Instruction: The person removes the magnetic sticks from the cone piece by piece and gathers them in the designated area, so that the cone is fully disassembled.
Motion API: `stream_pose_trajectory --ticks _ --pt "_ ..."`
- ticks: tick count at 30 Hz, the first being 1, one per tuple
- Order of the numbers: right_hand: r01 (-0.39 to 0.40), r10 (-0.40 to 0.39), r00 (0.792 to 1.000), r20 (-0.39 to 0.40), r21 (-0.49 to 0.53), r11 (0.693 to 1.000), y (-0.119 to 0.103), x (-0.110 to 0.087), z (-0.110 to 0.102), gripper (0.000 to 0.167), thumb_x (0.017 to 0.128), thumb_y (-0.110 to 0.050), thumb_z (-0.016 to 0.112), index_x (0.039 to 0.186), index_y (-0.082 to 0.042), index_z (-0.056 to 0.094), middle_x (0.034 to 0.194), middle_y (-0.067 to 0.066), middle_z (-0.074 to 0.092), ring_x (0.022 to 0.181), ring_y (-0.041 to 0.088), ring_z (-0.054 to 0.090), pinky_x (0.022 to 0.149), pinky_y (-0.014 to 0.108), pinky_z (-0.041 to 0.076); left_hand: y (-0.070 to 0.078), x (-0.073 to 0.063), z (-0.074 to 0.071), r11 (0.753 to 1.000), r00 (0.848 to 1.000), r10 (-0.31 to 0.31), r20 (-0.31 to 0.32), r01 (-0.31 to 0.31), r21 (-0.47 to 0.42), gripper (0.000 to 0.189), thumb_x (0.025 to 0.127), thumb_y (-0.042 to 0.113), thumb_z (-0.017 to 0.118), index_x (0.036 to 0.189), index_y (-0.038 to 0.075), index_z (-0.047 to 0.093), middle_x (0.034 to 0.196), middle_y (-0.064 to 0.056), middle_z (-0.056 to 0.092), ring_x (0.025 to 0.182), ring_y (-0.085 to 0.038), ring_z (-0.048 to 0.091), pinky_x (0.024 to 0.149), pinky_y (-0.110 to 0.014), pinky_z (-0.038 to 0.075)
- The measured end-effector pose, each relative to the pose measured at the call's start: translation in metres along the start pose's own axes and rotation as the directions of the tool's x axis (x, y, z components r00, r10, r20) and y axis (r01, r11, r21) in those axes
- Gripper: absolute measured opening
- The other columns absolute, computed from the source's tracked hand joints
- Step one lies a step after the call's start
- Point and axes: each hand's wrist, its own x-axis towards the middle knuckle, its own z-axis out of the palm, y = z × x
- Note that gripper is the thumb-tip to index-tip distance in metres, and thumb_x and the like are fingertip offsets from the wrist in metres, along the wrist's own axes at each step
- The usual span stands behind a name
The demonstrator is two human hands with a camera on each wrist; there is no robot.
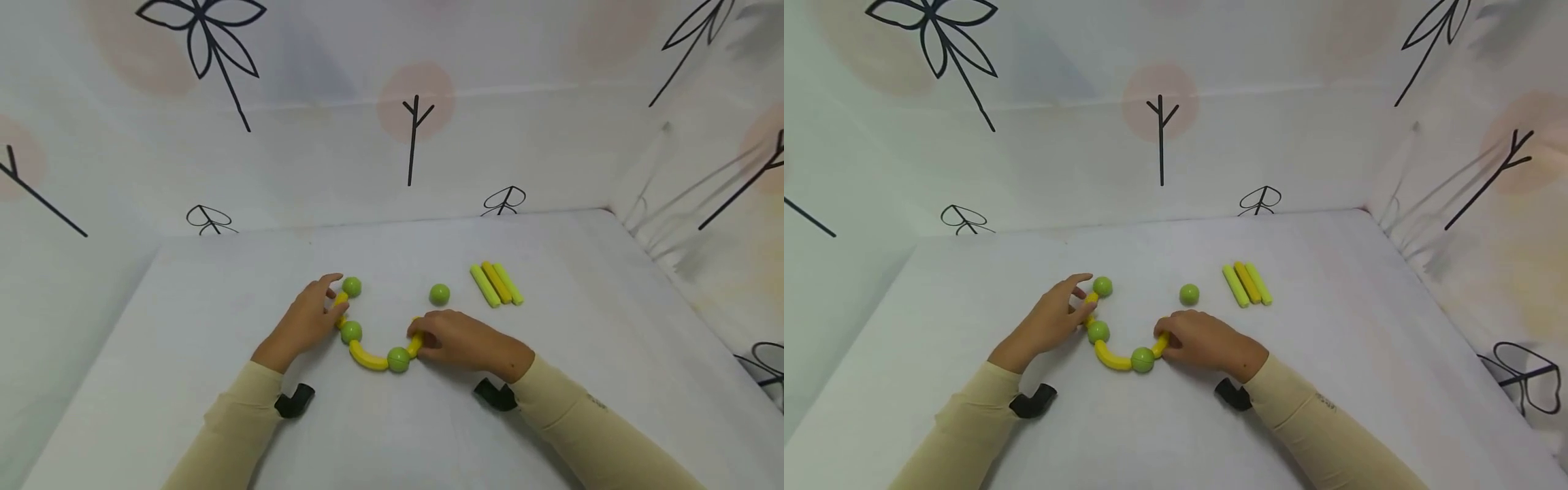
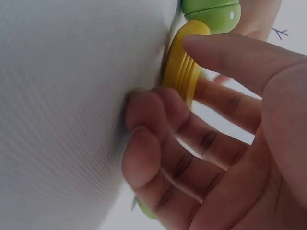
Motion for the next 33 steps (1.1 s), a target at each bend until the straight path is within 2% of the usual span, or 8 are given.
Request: stream_pose_trajectory --ticks 3,6,9,12,17,24,27,33 --pt "-0.033 0.032 0.999 -0.013 -0.043 0.999 0.000 -0.002 -0.001 0.023 0.090 -0.020 0.075 0.111 -0.012 0.071 0.090 -0.009 0.067 0.077 0.004 0.055 0.072 0.022 0.049 0.007 -0.002 0.003 0.998 0.999 0.051 -0.006 -0.052 -0.042 0.060 0.100 0.028 0.062 0.154 0.019 0.036 0.141 -0.012 0.050 0.110 -0.025 0.062 0.092 -0.043 0.054" --pt "-0.045 0.044 0.999 -0.020 -0.088 0.995 0.001 -0.006 0.001 0.021 0.090 -0.023 0.075 0.109 -0.014 0.072 0.089 -0.010 0.068 0.074 0.003 0.054 0.068 0.022 0.047 0.016 -0.009 0.007 0.993 0.992 0.122 -0.018 -0.122 -0.003 0.053 0.100 0.029 0.063 0.149 0.020 0.045 0.141 -0.011 0.049 0.112 -0.023 0.062 0.092 -0.042 0.055" --pt "-0.034 0.031 0.999 -0.035 -0.116 0.993 0.000 -0.013 0.004 0.020 0.090 -0.026 0.076 0.106 -0.015 0.073 0.090 -0.009 0.070 0.074 0.003 0.054 0.067 0.022 0.046 0.032 -0.020 0.010 0.977 0.982 0.191 -0.009 -0.189 0.096 0.041 0.098 0.033 0.065 0.137 0.020 0.059 0.120 -0.004 0.060 0.087 -0.015 0.061 0.076 -0.032 0.054" --pt "-0.021 0.014 0.998 -0.058 -0.121 0.992 -0.001 -0.017 0.005 0.019 0.089 -0.027 0.077 0.103 -0.016 0.073 0.091 -0.009 0.070 0.074 0.003 0.055 0.068 0.023 0.047 0.046 -0.031 0.012 0.959 0.970 0.238 0.058 -0.244 0.147 0.034 0.096 0.035 0.068 0.127 0.021 0.066 0.087 0.004 0.061 0.064 -0.010 0.051 0.058 -0.026 0.044" --pt "-0.015 0.008 0.997 -0.072 -0.102 0.995 -0.002 -0.018 0.005 0.017 0.088 -0.024 0.078 0.102 -0.016 0.073 0.088 -0.009 0.067 0.072 0.002 0.053 0.068 0.022 0.046 0.051 -0.038 0.021 0.937 0.947 0.259 0.190 -0.294 0.190 0.038 0.092 0.040 0.072 0.124 0.020 0.066 0.061 0.011 0.052 0.054 -0.006 0.046 0.053 -0.025 0.039" --pt "-0.003 -0.002 0.998 -0.062 -0.076 0.997 -0.001 -0.019 0.006 0.015 0.087 -0.022 0.079 0.099 -0.016 0.072 0.087 -0.010 0.069 0.072 0.001 0.053 0.068 0.021 0.047 0.053 -0.038 0.034 0.917 0.928 0.305 0.213 -0.347 0.196 0.037 0.089 0.045 0.074 0.118 0.022 0.071 0.054 0.011 0.042 0.051 -0.005 0.037 0.050 -0.025 0.034" --pt "0.014 -0.015 0.999 -0.036 -0.045 0.999 0.000 -0.018 0.005 0.013 0.088 -0.021 0.078 0.098 -0.017 0.071 0.086 -0.012 0.068 0.071 0.001 0.052 0.067 0.020 0.047 0.054 -0.038 0.035 0.911 0.922 0.325 0.210 -0.365 0.191 0.033 0.088 0.044 0.075 0.113 0.023 0.074 0.056 0.013 0.047 0.053 -0.004 0.040 0.051 -0.024 0.035" --pt "0.037 -0.037 0.999 -0.021 -0.027 0.999 0.003 -0.018 0.005 0.012 0.090 -0.025 0.076 0.097 -0.020 0.069 0.083 -0.016 0.064 0.070 0.001 0.052 0.067 0.019 0.046 0.054 -0.038 0.035 0.915 0.925 0.319 0.207 -0.357 0.187 0.031 0.086 0.044 0.076 0.110 0.024 0.076 0.061 0.014 0.056 0.056 -0.004 0.044 0.051 -0.024 0.036"
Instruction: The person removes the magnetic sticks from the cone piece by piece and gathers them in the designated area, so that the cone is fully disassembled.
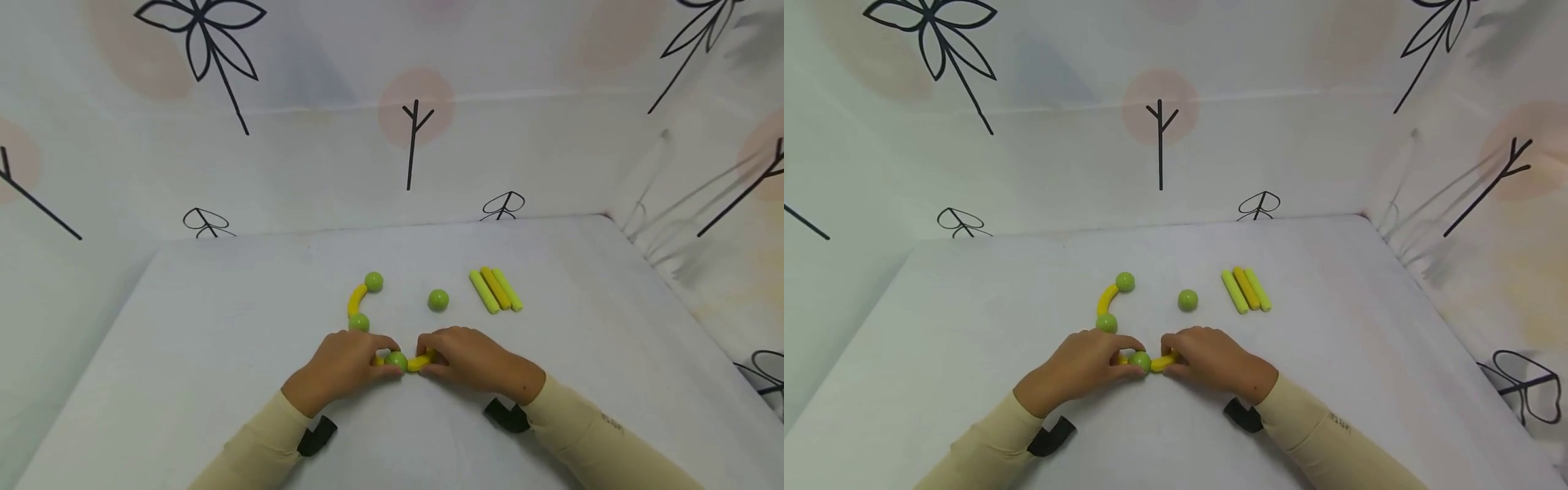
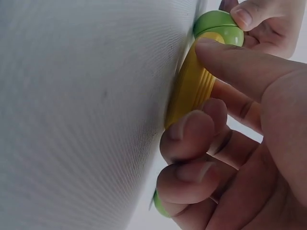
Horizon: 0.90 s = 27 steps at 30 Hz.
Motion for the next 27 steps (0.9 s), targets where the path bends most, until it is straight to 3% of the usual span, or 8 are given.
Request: stream_pose_trajectory --ticks 6,16,23,27 --pt "-0.005 0.005 1.000 0.002 0.002 1.000 0.003 -0.002 -0.003 0.011 0.091 -0.025 0.075 0.097 -0.021 0.067 0.084 -0.015 0.064 0.072 0.001 0.052 0.068 0.021 0.046 0.000 0.000 -0.001 1.000 1.000 -0.021 0.003 0.021 -0.006 0.034 0.086 0.048 0.075 0.112 0.026 0.077 0.057 0.013 0.052 0.055 -0.004 0.041 0.049 -0.024 0.032" --pt "-0.090 0.084 0.993 -0.084 -0.071 0.993 0.007 -0.018 -0.020 0.012 0.088 -0.028 0.078 0.097 -0.022 0.074 0.086 -0.015 0.065 0.072 0.000 0.052 0.066 0.020 0.046 -0.002 0.000 0.002 0.999 1.000 -0.029 -0.005 0.029 -0.026 0.035 0.084 0.048 0.076 0.112 0.027 0.077 0.056 0.014 0.051 0.056 -0.003 0.042 0.049 -0.024 0.033" --pt "-0.075 0.049 0.988 -0.148 -0.175 0.982 0.012 -0.036 -0.024 0.014 0.084 -0.029 0.081 0.095 -0.022 0.075 0.090 -0.009 0.054 0.065 -0.002 0.049 0.058 0.016 0.042 -0.003 0.000 0.003 0.997 0.998 -0.062 -0.012 0.062 -0.042 0.035 0.086 0.048 0.074 0.113 0.027 0.077 0.051 0.013 0.046 0.054 -0.004 0.040 0.049 -0.025 0.032" --pt "-0.068 0.045 0.990 -0.132 -0.174 0.982 0.012 -0.046 -0.022 0.013 0.084 -0.027 0.081 0.094 -0.022 0.075 0.095 -0.008 0.057 0.067 -0.002 0.049 0.060 0.017 0.044 -0.004 0.000 0.003 0.998 0.998 -0.055 -0.010 0.055 -0.040 0.036 0.086 0.049 0.074 0.114 0.026 0.076 0.051 0.012 0.045 0.053 -0.004 0.036 0.049 -0.024 0.030"
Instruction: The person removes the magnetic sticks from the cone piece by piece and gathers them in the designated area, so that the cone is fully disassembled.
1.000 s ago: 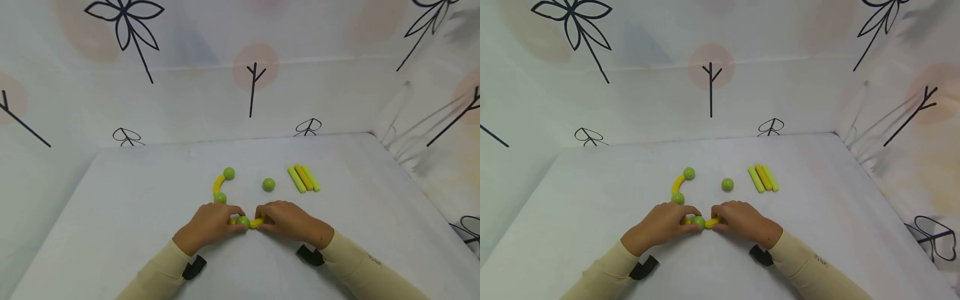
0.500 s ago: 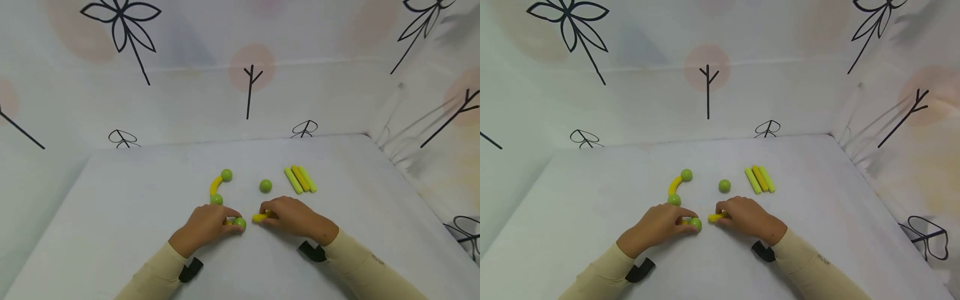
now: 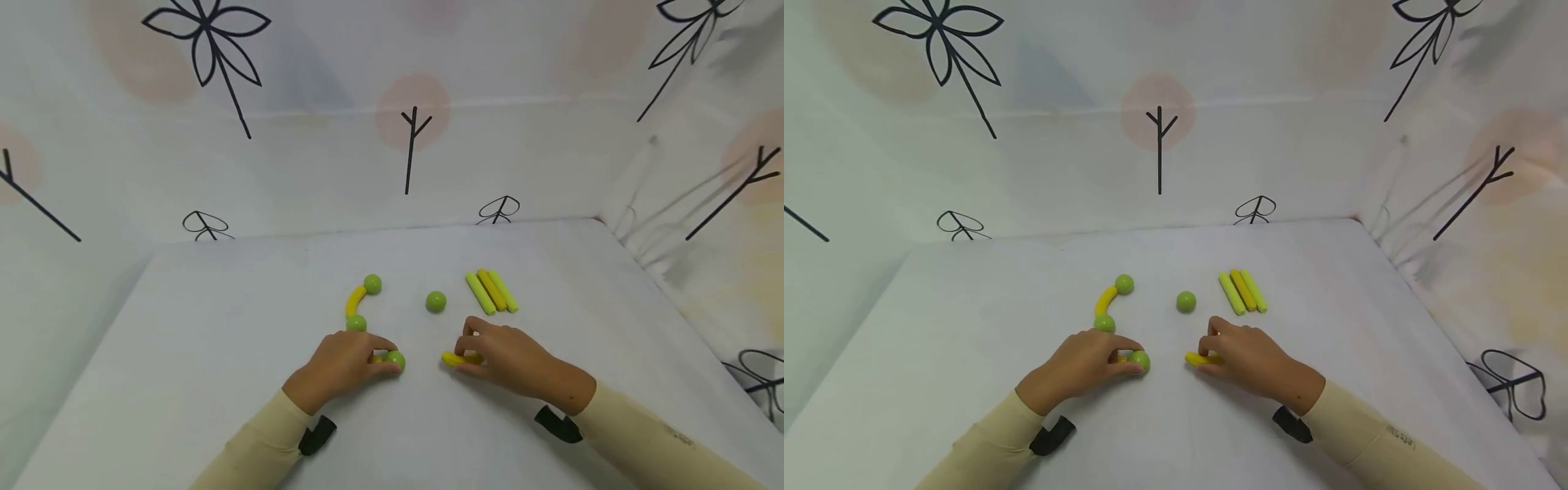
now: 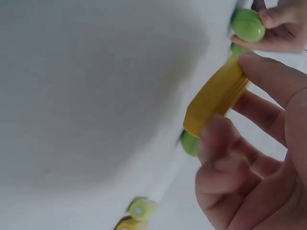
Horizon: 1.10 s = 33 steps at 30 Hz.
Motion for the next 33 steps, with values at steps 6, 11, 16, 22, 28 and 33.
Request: stream_pose_trajectory --ticks 6,11,16,22,28,33 --pt "0.017 -0.018 0.999 0.051 0.021 1.000 0.002 -0.005 0.006 0.013 0.086 -0.025 0.079 0.096 -0.019 0.075 0.093 -0.009 0.058 0.073 -0.002 0.050 0.064 0.018 0.048 0.000 0.003 0.004 0.998 0.999 0.041 -0.022 -0.039 0.051 0.037 0.088 0.050 0.071 0.114 0.025 0.076 0.074 0.011 0.067 0.058 -0.004 0.042 0.052 -0.023 0.035" --pt "0.042 -0.046 0.997 0.068 0.057 0.998 0.003 -0.006 0.009 0.012 0.086 -0.021 0.080 0.097 -0.018 0.075 0.093 -0.009 0.057 0.073 -0.002 0.050 0.065 0.018 0.048 0.002 0.003 0.007 0.995 0.997 0.058 -0.051 -0.053 0.090 0.038 0.089 0.051 0.069 0.115 0.023 0.074 0.070 0.013 0.063 0.058 -0.003 0.044 0.054 -0.024 0.039" --pt "0.069 -0.073 0.996 0.060 0.072 0.995 0.004 -0.005 0.009 0.013 0.085 -0.017 0.080 0.097 -0.017 0.075 0.093 -0.009 0.058 0.074 -0.003 0.050 0.064 0.017 0.049 0.004 0.003 0.007 0.995 0.997 0.050 -0.056 -0.044 0.092 0.039 0.091 0.051 0.068 0.116 0.021 0.073 0.058 0.014 0.049 0.055 -0.003 0.039 0.052 -0.024 0.037" --pt "0.076 -0.081 0.995 0.062 0.077 0.994 0.004 -0.004 0.009 0.013 0.086 -0.018 0.079 0.098 -0.018 0.074 0.095 -0.008 0.058 0.073 -0.003 0.051 0.064 0.016 0.049 0.005 0.003 0.007 0.996 0.998 0.040 -0.056 -0.035 0.083 0.039 0.091 0.048 0.069 0.117 0.020 0.073 0.057 0.013 0.046 0.054 -0.003 0.038 0.052 -0.023 0.036" --pt "0.055 -0.056 0.998 0.025 0.044 0.997 -0.003 0.004 0.003 0.016 0.089 -0.028 0.077 0.101 -0.019 0.073 0.101 -0.004 0.061 0.069 -0.002 0.052 0.063 0.019 0.049 0.004 0.002 0.001 0.999 1.000 0.027 0.008 -0.027 0.022 0.045 0.087 0.041 0.077 0.126 0.020 0.067 0.062 0.012 0.049 0.057 -0.004 0.042 0.054 -0.023 0.038" --pt "0.018 -0.019 1.000 0.007 0.056 0.998 -0.018 0.022 0.003 0.022 0.091 -0.031 0.074 0.108 -0.018 0.073 0.105 -0.002 0.064 0.077 0.006 0.060 0.068 0.021 0.051 -0.004 -0.001 -0.011 1.000 0.999 -0.017 0.029 0.017 0.002 0.036 0.084 0.026 0.082 0.116 0.019 0.067 0.071 0.010 0.061 0.063 -0.006 0.052 0.061 -0.026 0.045"
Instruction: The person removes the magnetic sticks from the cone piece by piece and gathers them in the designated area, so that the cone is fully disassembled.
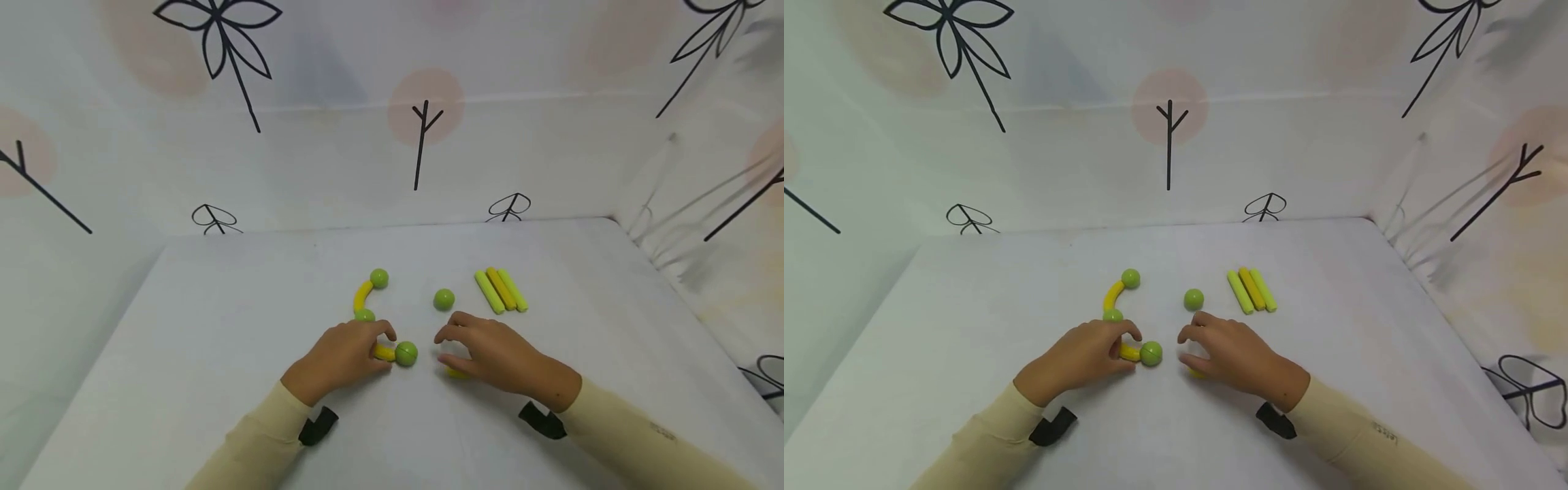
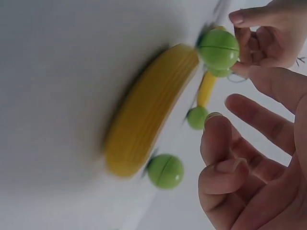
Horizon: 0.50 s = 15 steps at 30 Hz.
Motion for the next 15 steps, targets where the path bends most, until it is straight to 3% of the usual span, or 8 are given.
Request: stream_pose_trajectory --ticks 7,11,15 --pt "0.032 -0.030 0.999 -0.023 0.052 0.998 -0.014 0.025 0.007 0.033 0.089 -0.029 0.076 0.118 -0.016 0.070 0.104 -0.003 0.067 0.079 0.009 0.061 0.067 0.021 0.049 -0.012 -0.003 -0.014 0.999 0.998 -0.028 -0.064 0.030 0.037 0.027 0.082 0.019 0.084 0.105 0.016 0.071 0.074 0.007 0.060 0.066 -0.010 0.052 0.061 -0.027 0.045" --pt "0.030 -0.032 0.999 0.031 0.059 0.998 -0.019 0.035 0.010 0.038 0.089 -0.031 0.076 0.124 -0.017 0.068 0.106 -0.003 0.066 0.085 0.011 0.064 0.070 0.024 0.050 -0.018 -0.002 -0.013 0.999 0.998 -0.021 -0.063 0.023 0.042 0.023 0.082 0.019 0.083 0.103 0.017 0.073 0.071 0.007 0.057 0.065 -0.010 0.051 0.058 -0.025 0.042" --pt "0.019 -0.023 0.996 0.083 0.056 0.998 -0.021 0.041 0.014 0.039 0.089 -0.034 0.076 0.125 -0.020 0.068 0.106 -0.005 0.066 0.089 0.010 0.064 0.074 0.027 0.052 -0.022 -0.001 -0.010 1.000 0.999 -0.028 -0.022 0.028 0.008 0.021 0.084 0.019 0.082 0.103 0.019 0.074 0.076 0.009 0.060 0.069 -0.008 0.052 0.062 -0.025 0.043"
